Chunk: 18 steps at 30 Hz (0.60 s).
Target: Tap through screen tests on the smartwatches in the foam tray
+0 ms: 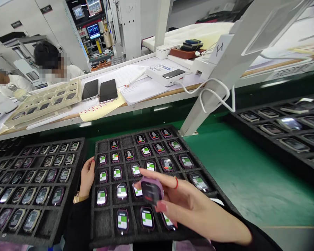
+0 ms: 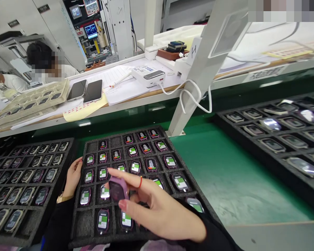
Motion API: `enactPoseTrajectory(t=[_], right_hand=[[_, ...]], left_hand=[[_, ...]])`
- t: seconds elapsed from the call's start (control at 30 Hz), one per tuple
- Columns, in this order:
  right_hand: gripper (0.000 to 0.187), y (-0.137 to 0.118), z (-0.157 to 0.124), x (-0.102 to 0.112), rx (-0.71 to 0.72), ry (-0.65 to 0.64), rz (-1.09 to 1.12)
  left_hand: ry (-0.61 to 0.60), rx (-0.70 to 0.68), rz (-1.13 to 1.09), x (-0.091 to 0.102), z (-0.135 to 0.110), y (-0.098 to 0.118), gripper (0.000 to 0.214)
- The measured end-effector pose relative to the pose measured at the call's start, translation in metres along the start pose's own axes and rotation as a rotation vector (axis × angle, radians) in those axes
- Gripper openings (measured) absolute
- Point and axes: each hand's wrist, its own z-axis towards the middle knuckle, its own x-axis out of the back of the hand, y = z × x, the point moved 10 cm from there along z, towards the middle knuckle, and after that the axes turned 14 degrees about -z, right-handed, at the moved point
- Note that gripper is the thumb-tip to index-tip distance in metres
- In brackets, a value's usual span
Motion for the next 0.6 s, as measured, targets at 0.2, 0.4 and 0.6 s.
enactPoseTrajectory(t=[0.2,0.4,0.6], right_hand=[[0.052,-0.011,-0.01,-0.015,0.013,-0.009,0.042],[0.036,0.003,0.001,-0.02,-0.086,0.017,0.157],[0.049,0.0,-0.004,-0.024,-0.002,-0.049,0.141]], left_hand=[[0.0,-0.008,0.019,-0.001,0.0,0.003,0.053],[-0.006,-0.01,0.028,-0.002,-0.001,0.005,0.053],[-0.005,-0.011,0.023,-0.002,0.0,0.004,0.055]])
